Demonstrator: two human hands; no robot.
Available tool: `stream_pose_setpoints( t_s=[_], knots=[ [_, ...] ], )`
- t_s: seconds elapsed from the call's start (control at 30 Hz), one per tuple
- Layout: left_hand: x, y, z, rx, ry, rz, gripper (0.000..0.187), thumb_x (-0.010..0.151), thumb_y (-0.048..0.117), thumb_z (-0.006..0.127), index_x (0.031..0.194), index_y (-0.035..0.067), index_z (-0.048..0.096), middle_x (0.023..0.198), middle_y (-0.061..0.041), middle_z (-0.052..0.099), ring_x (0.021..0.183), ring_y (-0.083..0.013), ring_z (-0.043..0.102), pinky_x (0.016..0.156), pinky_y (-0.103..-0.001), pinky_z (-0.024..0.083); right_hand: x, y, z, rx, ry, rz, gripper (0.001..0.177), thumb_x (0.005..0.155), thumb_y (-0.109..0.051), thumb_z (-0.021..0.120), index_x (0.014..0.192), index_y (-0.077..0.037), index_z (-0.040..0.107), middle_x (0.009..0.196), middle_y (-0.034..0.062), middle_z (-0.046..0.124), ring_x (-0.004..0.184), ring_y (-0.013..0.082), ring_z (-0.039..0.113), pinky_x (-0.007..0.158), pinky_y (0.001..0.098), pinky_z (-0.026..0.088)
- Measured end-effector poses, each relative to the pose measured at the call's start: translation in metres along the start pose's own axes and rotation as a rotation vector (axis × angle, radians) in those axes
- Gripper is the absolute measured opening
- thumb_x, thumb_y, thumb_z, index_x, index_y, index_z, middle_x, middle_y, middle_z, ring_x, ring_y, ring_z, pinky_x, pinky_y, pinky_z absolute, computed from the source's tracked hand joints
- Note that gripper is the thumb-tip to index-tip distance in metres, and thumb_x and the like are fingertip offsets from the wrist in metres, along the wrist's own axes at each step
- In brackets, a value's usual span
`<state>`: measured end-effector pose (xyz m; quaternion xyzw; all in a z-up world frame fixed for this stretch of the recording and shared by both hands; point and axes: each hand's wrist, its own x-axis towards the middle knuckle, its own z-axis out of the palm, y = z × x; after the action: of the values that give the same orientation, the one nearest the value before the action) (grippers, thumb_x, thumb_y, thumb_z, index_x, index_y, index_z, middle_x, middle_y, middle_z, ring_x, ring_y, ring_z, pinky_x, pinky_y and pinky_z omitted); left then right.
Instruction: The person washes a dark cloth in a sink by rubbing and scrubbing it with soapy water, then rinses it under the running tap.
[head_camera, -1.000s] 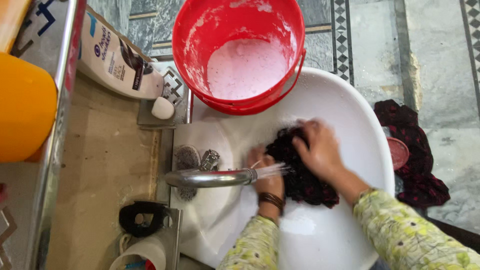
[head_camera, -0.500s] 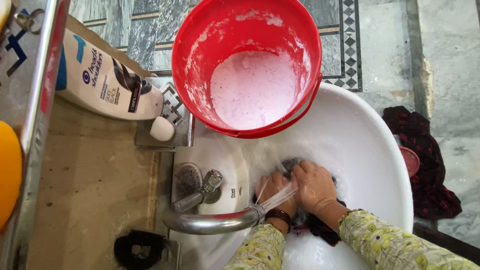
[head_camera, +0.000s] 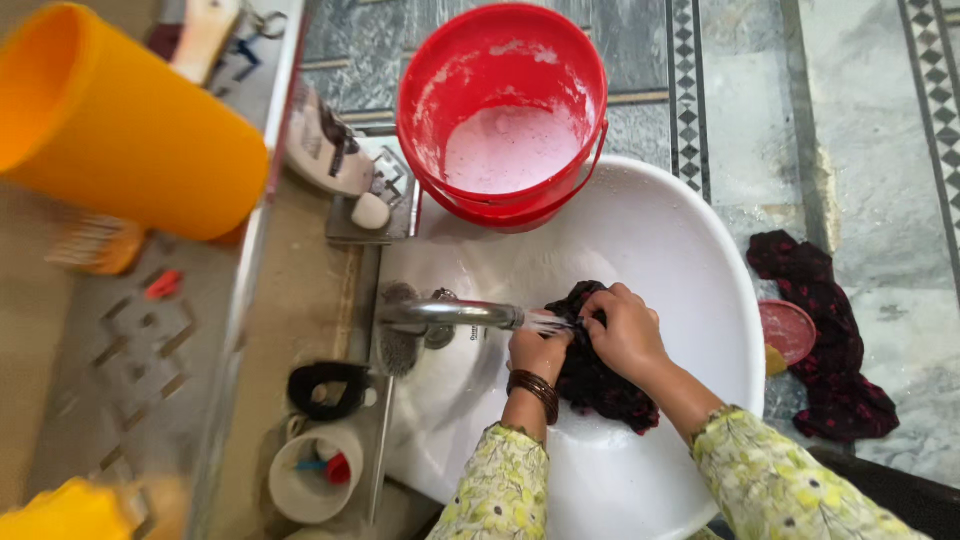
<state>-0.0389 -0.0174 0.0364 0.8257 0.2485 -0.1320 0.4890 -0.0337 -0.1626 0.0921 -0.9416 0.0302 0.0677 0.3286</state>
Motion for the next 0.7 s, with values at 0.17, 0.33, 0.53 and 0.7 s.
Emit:
stream_pose_setpoints(
  t_s=[0.17, 0.33, 0.53, 0.7],
  knots=[
    [-0.029, 0.013, -0.038, -0.101, 0.034, 0.257, 0.068, 0.064, 0.012, 0.090, 0.122, 0.004, 0.054, 0.103, -0.013, 0.072, 0.097, -0.0228, 0.069, 0.087, -0.037, 0.054, -0.025, -0.034, -0.041, 0.150, 0.058, -0.146, 0.007, 0.079, -0.010, 0.075, 0.087, -0.009, 0.077, 0.097, 0.0107, 0.066, 0.101, 0.0333, 0.063, 0.089, 0.0448, 0.051],
    [-0.033, 0.014, -0.043, -0.182, -0.110, 0.206, 0.036, 0.082, 0.014, 0.081, 0.113, -0.002, 0.072, 0.105, -0.017, 0.080, 0.094, -0.0247, 0.074, 0.085, -0.034, 0.057, -0.033, -0.038, -0.050, 0.165, 0.186, -0.264, 0.017, 0.080, -0.007, 0.074, 0.097, -0.009, 0.074, 0.104, 0.0132, 0.068, 0.106, 0.0344, 0.063, 0.094, 0.0435, 0.051],
    [-0.050, 0.030, -0.035, -1.041, -0.249, -0.257, 0.034, 0.088, 0.005, 0.070, 0.122, 0.007, 0.066, 0.116, -0.013, 0.073, 0.104, -0.0291, 0.070, 0.087, -0.048, 0.058, -0.014, 0.014, -0.033, -0.040, -0.073, 0.097, 0.066, 0.075, 0.000, 0.074, 0.136, -0.015, 0.055, 0.123, 0.0219, 0.059, 0.112, 0.0399, 0.060, 0.095, 0.0441, 0.050],
    [-0.035, 0.023, -0.032, -1.454, -0.380, -0.493, 0.033, 0.094, 0.017, 0.069, 0.127, 0.012, 0.065, 0.120, -0.011, 0.071, 0.108, -0.0333, 0.066, 0.089, -0.055, 0.053, -0.018, 0.040, 0.012, 0.639, -0.414, 0.148, 0.065, 0.068, 0.014, 0.065, 0.127, -0.012, 0.056, 0.105, 0.0085, 0.071, 0.096, 0.0232, 0.067, 0.086, 0.0356, 0.055]
  ],
)
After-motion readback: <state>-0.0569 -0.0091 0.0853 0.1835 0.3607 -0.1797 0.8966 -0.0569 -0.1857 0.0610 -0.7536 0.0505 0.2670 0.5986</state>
